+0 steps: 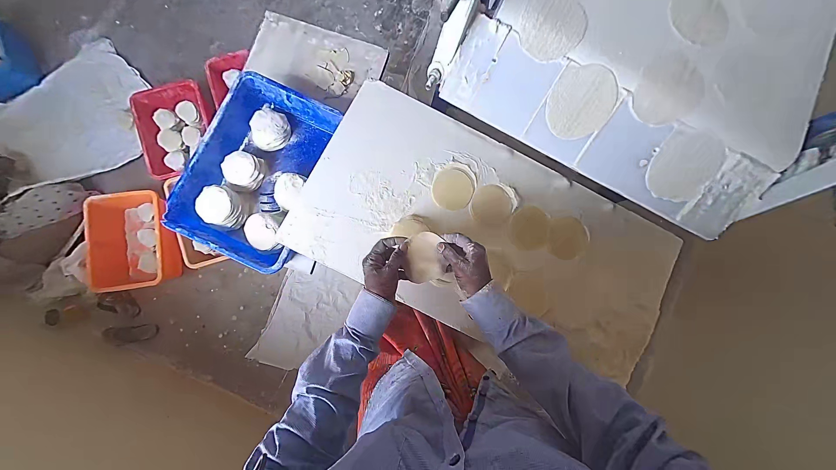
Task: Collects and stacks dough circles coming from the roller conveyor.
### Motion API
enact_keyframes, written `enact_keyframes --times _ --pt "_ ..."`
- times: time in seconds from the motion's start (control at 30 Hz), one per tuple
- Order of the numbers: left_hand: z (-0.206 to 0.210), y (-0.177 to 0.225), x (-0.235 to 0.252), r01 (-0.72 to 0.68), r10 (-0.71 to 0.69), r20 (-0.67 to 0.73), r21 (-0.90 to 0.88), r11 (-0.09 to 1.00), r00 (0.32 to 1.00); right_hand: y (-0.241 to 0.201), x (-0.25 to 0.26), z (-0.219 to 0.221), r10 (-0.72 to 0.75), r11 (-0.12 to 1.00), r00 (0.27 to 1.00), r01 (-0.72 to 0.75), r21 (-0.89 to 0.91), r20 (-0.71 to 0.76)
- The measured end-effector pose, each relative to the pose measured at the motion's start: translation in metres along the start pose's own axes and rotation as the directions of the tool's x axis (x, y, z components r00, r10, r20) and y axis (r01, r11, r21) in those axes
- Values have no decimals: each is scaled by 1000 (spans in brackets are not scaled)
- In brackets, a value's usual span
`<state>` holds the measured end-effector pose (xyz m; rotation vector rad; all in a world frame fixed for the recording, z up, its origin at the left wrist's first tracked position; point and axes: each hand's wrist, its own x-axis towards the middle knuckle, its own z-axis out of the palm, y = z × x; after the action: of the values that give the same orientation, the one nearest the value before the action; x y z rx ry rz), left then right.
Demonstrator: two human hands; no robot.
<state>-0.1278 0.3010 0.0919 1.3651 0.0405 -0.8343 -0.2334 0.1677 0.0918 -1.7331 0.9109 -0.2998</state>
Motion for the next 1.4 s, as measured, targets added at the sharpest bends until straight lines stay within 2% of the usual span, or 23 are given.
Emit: enact_keyframes --times 0.07,0.1,0.2,0.27,0.33,0.4,0.43,0.5,0.57,0.63,0.7,0.77,0.83,0.87,0.93,0.97,1.03,1.1,1.13,1.2,1.27,1.33,1.4 --pt "-2 -3 32 -87 85 19 165 983 996 8 24 11 -72 991 997 69 -118 -22" --pt "-3 -6 45 -74 72 18 276 958 997 13 34 17 -66 978 998 64 -200 -3" --pt "-9 -5 66 99 -101 -28 557 825 994 11 43 31 6 909 997 29 -416 82" --pt "-8 -3 69 51 -54 -18 696 716 998 6 30 12 -58 896 998 66 -439 32" --pt "-18 0 58 -5 29 -17 776 631 999 14 -2 -26 -96 918 988 40 -394 -123" --pt "-29 2 53 -17 97 -53 798 603 994 38 -34 -89 -78 881 949 -78 -467 -306" --pt "-37 1 48 -16 107 -60 806 591 992 58 -53 -125 -41 819 926 -184 -543 -375" --pt "-49 -2 35 18 64 -67 820 573 996 95 -90 -186 162 611 866 -464 -641 -472" --pt "-56 -9 18 72 -9 -79 839 539 997 121 -122 -215 381 389 733 -680 -622 -563" --pt "-58 -18 2 79 -42 -67 845 528 997 144 -139 -220 470 298 624 -778 -553 -624" --pt "-54 -24 -17 85 -65 -59 836 542 996 164 -140 -215 522 309 562 -826 -472 -642" --pt "-43 -25 -42 104 -90 -64 822 560 994 176 -135 -217 558 438 526 -844 -310 -642" --pt "-35 -28 -62 99 -93 -55 804 586 994 179 -127 -229 608 615 501 -788 -34 -616" --pt "-34 -31 -72 89 -90 -43 791 605 995 172 -126 -235 650 662 495 -741 109 -576" --pt "-37 -37 -91 69 -84 -20 767 637 996 149 -130 -244 692 690 538 -688 224 -480" --pt "-39 -40 -98 60 -75 -14 760 647 997 137 -129 -247 676 712 594 -679 178 -436" --pt "-45 -44 -113 83 -94 -29 761 644 995 104 -121 -241 632 714 720 -685 -146 -287" --pt "-52 -50 -125 104 -102 -51 767 633 993 62 -100 -212 564 656 822 -506 -560 -82" --pt "-54 -53 -130 108 -100 -58 763 637 993 40 -90 -192 503 644 865 -382 -663 -9" --pt "-54 -57 -137 117 -96 -70 740 662 993 -5 -73 -162 332 802 940 -239 -548 77" --pt "-57 -60 -143 136 -97 -95 708 693 991 -35 -55 -137 130 920 987 -86 -381 92" --pt "-62 -61 -146 155 -101 -118 691 706 988 -61 -48 -125 -4 950 997 29 -311 80" --pt "-68 -62 -148 171 -102 -141 676 716 985 -75 -53 -133 -43 905 997 62 -420 56"
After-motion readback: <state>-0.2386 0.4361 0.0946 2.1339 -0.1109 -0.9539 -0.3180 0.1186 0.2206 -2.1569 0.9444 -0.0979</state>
